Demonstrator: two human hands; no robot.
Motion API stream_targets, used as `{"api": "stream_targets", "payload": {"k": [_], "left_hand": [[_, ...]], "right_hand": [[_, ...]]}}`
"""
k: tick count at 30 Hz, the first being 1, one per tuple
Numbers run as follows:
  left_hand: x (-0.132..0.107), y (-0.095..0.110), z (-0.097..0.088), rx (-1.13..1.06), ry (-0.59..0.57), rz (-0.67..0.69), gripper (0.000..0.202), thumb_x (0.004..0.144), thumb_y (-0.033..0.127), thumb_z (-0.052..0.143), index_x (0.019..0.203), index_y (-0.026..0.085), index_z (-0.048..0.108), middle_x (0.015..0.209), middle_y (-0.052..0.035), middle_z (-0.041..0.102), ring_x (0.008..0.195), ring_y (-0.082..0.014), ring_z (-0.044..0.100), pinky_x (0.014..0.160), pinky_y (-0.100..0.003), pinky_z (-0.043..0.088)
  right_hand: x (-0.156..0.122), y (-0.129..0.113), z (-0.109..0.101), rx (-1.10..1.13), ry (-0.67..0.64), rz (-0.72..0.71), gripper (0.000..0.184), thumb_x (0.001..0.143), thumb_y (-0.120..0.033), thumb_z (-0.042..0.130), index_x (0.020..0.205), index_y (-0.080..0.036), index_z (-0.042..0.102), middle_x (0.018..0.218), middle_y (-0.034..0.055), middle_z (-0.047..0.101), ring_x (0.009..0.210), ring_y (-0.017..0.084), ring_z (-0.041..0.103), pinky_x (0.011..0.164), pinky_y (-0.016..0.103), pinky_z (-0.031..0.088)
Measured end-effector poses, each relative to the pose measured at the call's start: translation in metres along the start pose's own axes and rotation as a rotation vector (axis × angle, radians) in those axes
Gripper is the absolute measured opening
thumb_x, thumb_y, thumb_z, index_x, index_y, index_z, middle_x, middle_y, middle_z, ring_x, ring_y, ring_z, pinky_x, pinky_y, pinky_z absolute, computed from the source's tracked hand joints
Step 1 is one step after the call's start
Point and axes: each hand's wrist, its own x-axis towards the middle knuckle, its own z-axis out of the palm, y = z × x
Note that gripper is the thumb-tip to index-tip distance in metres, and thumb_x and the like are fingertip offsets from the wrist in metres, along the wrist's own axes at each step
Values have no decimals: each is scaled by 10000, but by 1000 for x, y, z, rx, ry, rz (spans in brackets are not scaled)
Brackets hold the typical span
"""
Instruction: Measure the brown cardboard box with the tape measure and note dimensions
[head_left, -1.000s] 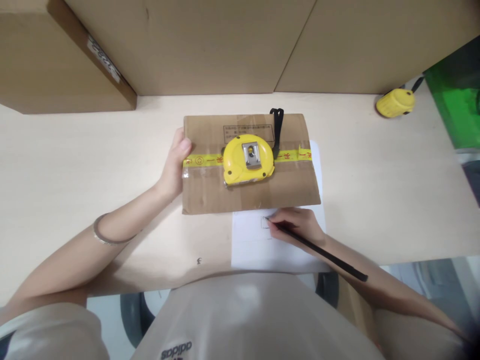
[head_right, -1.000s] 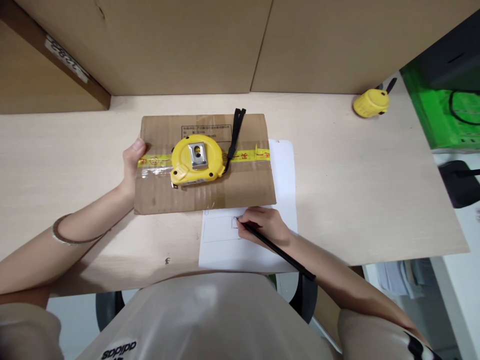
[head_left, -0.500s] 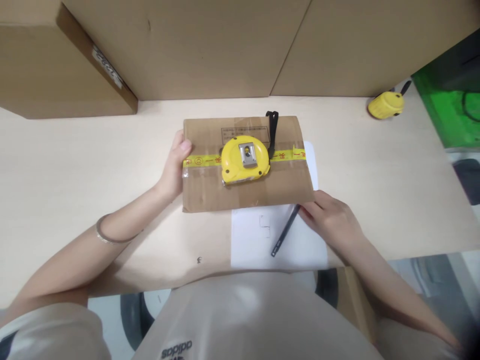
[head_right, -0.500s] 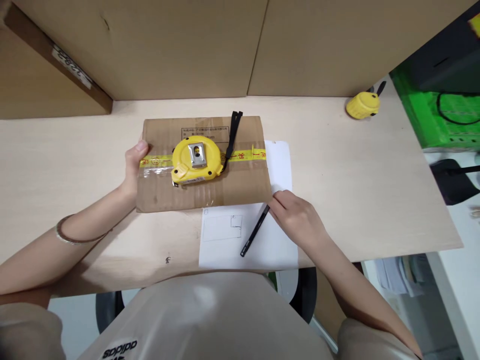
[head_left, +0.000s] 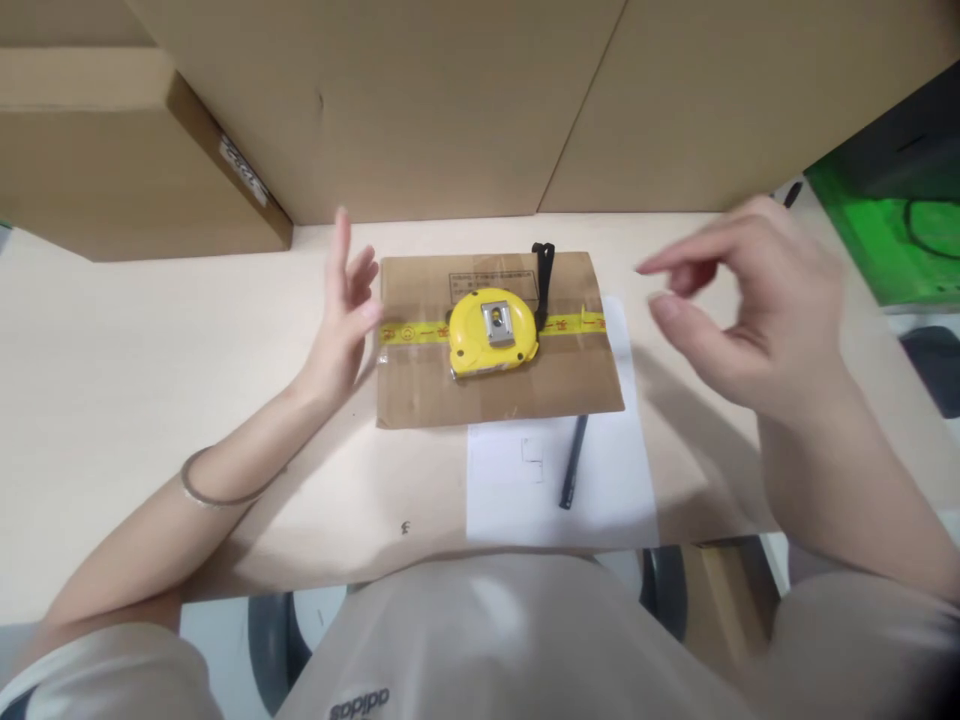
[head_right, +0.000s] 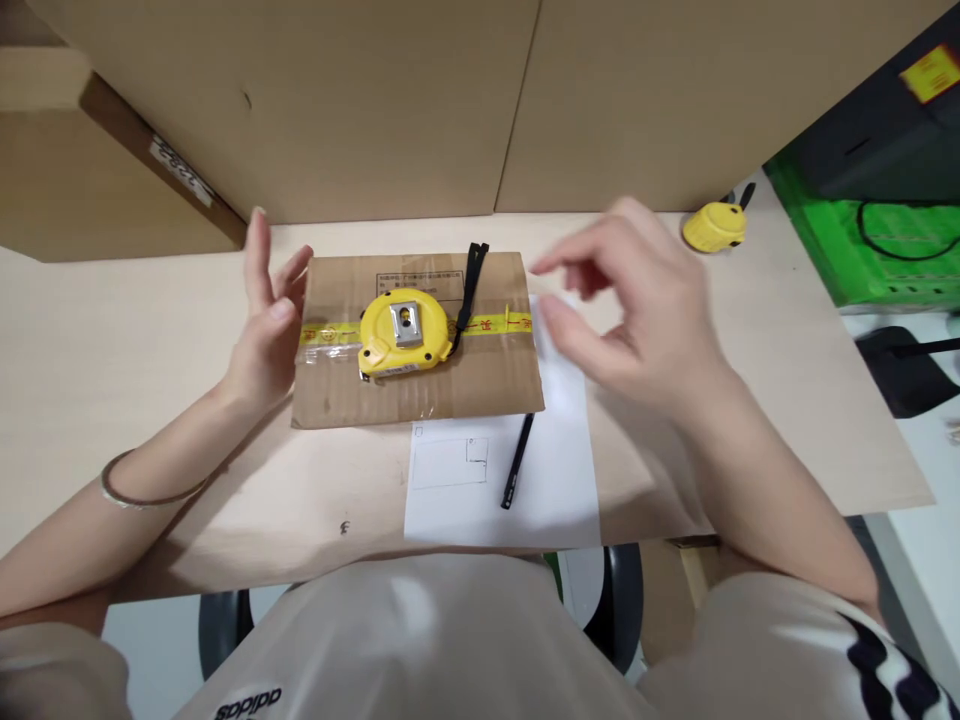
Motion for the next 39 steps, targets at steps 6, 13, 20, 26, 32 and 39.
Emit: {"api": "stream_targets", "payload": {"k": [6, 13, 20, 26, 32, 39], "left_hand": [[-4, 1, 0, 144, -115, 68, 558, 898, 622, 607, 1384, 361, 521, 1505, -10, 458, 1490, -298, 337, 1272, -476, 259], [-5, 13, 22, -20, 63, -10, 505, 1018, 623, 330, 1236, 301, 652, 1301, -30, 633, 1271, -218, 574, 1149, -381, 442], [-5, 15, 27, -280, 100, -143, 669, 951, 766, 310, 1181, 253, 673, 1195, -29, 706, 1275, -272, 598, 1129, -459, 469], [-4, 3, 14, -84, 7, -64, 579, 868, 716, 565, 1233, 271, 627, 1324, -44, 626, 1311, -286, 541, 1132, -434, 451], [-1, -2, 8, -15, -34, -11, 494, 854, 649, 614, 1240, 341, 615, 1318, -25, 593, 1284, -291, 526, 1103, -468, 453], [-2, -1, 6, 62, -45, -3, 501, 860, 618, 602, 1267, 326, 587, 1340, -39, 585, 1253, -290, 524, 1065, -454, 472]], "right_hand": [[48, -26, 48, 141, -384, -174, 646, 899, -691, 524, 1274, -179, 640, 1392, 163, 583, 1261, 383, 509, 1052, 578, 356], [48, -33, 48, 486, -459, -89, 645, 820, -567, 720, 1307, -221, 478, 1075, 68, 702, 963, 250, 668, 842, 404, 511], [79, -75, 63, 297, -422, -216, 507, 963, -429, 573, 1416, -273, 407, 1315, 38, 641, 1049, 243, 670, 837, 358, 509], [77, -67, 55, 197, -433, -134, 399, 901, -420, 648, 1238, -220, 571, 1070, 40, 725, 840, 218, 665, 713, 320, 481], [33, 24, -7, 231, -371, 27, 385, 814, -498, 753, 1099, -255, 660, 925, 34, 721, 668, 149, 615, 522, 274, 455], [3, 74, -19, 216, -296, 94, 367, 745, -445, 832, 1048, -288, 698, 866, 34, 737, 652, 141, 653, 479, 235, 455]]}}
